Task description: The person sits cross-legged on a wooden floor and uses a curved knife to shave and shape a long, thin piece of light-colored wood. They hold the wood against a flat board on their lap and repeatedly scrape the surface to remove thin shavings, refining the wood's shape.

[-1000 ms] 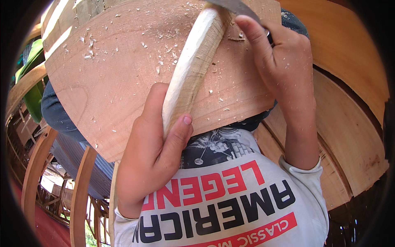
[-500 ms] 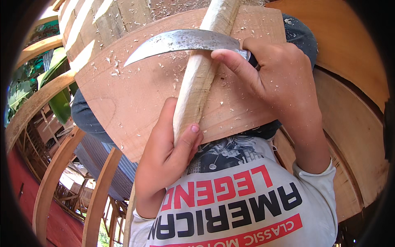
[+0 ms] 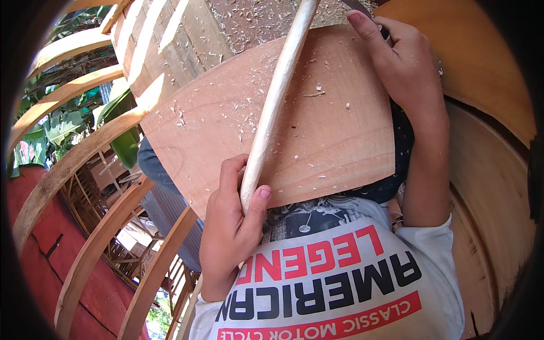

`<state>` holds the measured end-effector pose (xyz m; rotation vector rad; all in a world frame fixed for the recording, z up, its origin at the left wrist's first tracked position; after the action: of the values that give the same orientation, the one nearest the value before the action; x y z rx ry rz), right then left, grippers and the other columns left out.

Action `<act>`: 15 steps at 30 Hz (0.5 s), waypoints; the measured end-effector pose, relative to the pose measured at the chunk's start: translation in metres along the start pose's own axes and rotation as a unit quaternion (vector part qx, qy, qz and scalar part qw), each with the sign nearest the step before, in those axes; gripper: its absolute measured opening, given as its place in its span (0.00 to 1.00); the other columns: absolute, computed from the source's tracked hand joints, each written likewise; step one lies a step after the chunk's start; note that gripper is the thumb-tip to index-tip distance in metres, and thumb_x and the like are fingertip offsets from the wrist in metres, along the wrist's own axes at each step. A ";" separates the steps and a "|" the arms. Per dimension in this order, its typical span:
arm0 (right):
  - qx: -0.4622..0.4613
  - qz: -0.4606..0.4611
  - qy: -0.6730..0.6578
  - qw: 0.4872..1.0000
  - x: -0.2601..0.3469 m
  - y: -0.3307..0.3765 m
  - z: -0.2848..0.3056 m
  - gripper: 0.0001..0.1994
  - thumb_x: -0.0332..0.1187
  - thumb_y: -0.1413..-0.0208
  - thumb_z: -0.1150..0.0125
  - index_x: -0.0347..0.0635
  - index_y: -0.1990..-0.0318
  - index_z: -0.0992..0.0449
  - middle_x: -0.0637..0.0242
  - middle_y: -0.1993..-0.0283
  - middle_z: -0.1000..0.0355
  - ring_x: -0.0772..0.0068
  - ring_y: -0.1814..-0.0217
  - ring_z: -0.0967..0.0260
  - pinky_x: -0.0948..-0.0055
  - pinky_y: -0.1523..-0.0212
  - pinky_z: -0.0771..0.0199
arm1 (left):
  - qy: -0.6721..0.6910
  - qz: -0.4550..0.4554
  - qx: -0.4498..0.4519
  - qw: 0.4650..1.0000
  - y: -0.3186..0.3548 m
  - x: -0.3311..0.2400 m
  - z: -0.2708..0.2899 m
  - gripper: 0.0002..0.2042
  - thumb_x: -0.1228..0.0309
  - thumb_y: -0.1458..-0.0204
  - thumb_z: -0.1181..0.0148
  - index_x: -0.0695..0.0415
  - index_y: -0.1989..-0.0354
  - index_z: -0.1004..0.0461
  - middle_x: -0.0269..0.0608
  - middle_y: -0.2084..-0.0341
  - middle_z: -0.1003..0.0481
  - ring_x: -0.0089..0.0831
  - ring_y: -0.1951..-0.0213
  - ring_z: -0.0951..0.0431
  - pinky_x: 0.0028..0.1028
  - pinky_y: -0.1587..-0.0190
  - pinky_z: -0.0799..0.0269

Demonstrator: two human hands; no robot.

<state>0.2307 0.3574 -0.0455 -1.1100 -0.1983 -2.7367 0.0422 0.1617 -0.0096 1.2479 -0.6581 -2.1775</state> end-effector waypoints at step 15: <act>-0.058 0.069 -0.036 0.995 0.001 0.006 0.015 0.17 0.46 0.50 0.36 0.40 0.72 0.20 0.57 0.86 0.32 0.63 0.84 0.31 0.68 0.82 0.37 | -0.178 -0.005 -0.131 0.975 0.016 0.014 0.010 0.15 0.71 0.58 0.35 0.62 0.68 0.35 0.47 0.83 0.30 0.32 0.80 0.27 0.26 0.75 0.34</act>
<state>0.2417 0.3541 -0.0340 -1.2046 0.0285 -2.6167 0.0302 0.1420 -0.0035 0.7352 -0.4777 -2.4279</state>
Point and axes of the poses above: each hand's wrist, its own y-axis away from the middle knuckle, its own z-axis out of the back of the hand, x = y × z, the point moved 8 cm from there along -y, towards the middle knuckle
